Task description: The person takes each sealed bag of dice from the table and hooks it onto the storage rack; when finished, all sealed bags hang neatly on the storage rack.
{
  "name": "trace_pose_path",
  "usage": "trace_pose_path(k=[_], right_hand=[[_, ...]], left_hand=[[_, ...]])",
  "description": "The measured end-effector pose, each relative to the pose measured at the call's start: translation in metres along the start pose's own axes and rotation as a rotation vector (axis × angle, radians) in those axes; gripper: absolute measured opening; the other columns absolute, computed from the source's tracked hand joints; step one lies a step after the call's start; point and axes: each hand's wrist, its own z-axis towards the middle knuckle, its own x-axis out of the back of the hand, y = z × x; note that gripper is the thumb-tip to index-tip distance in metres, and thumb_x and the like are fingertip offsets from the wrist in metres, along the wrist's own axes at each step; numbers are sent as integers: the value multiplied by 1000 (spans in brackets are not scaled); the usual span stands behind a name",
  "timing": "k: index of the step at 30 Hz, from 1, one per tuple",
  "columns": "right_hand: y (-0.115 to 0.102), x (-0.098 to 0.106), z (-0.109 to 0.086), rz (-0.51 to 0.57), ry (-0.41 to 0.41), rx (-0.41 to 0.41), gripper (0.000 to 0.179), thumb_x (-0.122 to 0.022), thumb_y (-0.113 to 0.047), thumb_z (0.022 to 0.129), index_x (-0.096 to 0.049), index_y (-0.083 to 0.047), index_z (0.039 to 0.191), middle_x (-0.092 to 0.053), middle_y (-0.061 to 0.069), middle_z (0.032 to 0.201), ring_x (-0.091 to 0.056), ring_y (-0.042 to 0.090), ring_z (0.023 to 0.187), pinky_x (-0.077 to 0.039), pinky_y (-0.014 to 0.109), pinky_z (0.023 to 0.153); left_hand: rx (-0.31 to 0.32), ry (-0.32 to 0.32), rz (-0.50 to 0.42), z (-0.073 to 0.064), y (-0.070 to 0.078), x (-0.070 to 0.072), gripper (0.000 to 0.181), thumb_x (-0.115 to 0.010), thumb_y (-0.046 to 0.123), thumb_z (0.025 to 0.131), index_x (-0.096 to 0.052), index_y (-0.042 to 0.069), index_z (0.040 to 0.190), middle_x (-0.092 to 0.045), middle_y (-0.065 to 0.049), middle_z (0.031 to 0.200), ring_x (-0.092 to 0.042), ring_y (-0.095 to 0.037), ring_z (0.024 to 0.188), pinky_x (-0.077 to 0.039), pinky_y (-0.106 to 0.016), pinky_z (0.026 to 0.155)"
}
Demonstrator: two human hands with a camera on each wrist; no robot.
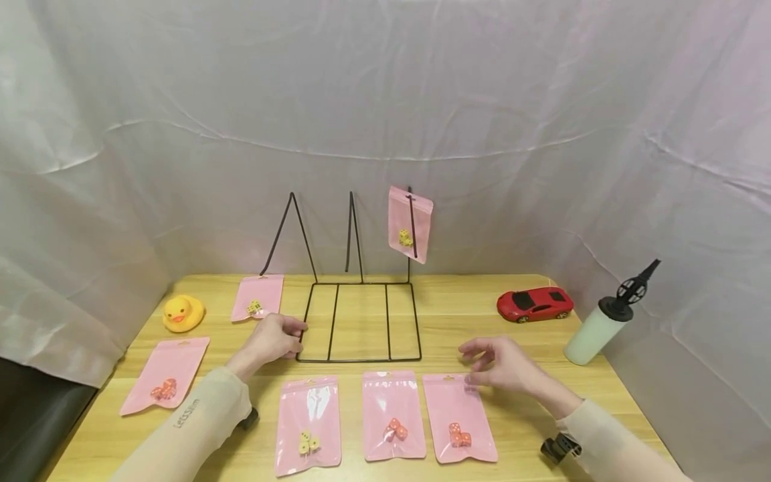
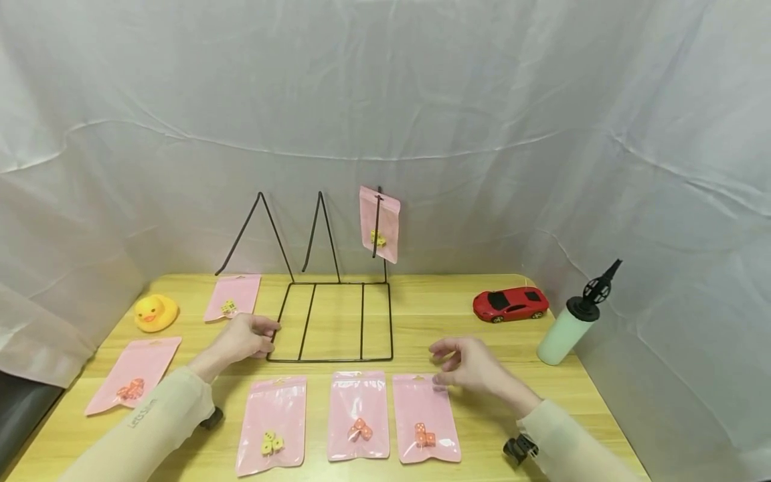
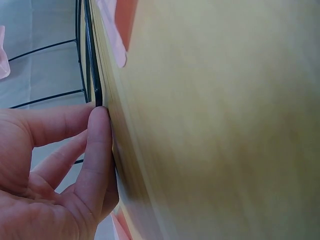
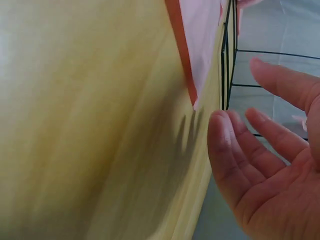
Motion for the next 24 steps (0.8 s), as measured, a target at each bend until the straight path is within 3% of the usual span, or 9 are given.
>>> trace_pose_path(k=[9, 14, 24], right_hand=[[-9, -15, -10, -171, 32, -93, 64, -104, -22, 71, -79, -7, 129, -79, 1, 106, -67, 13, 90, -55, 20, 77], [-9, -18, -8, -244, 68, -100, 55, -104, -15, 71, -81, -12, 121, -76, -4, 100, -63, 11, 87, -52, 22, 75], [-1, -16, 0, -266, 48, -93, 39, -101, -5, 72, -82, -12, 105, -72, -6, 86, -65, 9, 80, -53, 19, 72]], left_hand=[[-2, 11, 10, -1, -2, 1, 52, -78, -9, 88, -73, -7, 140, -74, -18, 117, -73, -16, 88, -72, -29, 75], [-2, 13, 3, -1, -2, 0, 53, -79, -9, 87, -73, -6, 140, -74, -18, 117, -73, -16, 88, -71, -29, 75], [4, 8, -2, 1, -1, -1, 54, -79, -10, 86, -74, -6, 139, -73, -17, 116, -72, -16, 88, -71, -27, 74]])
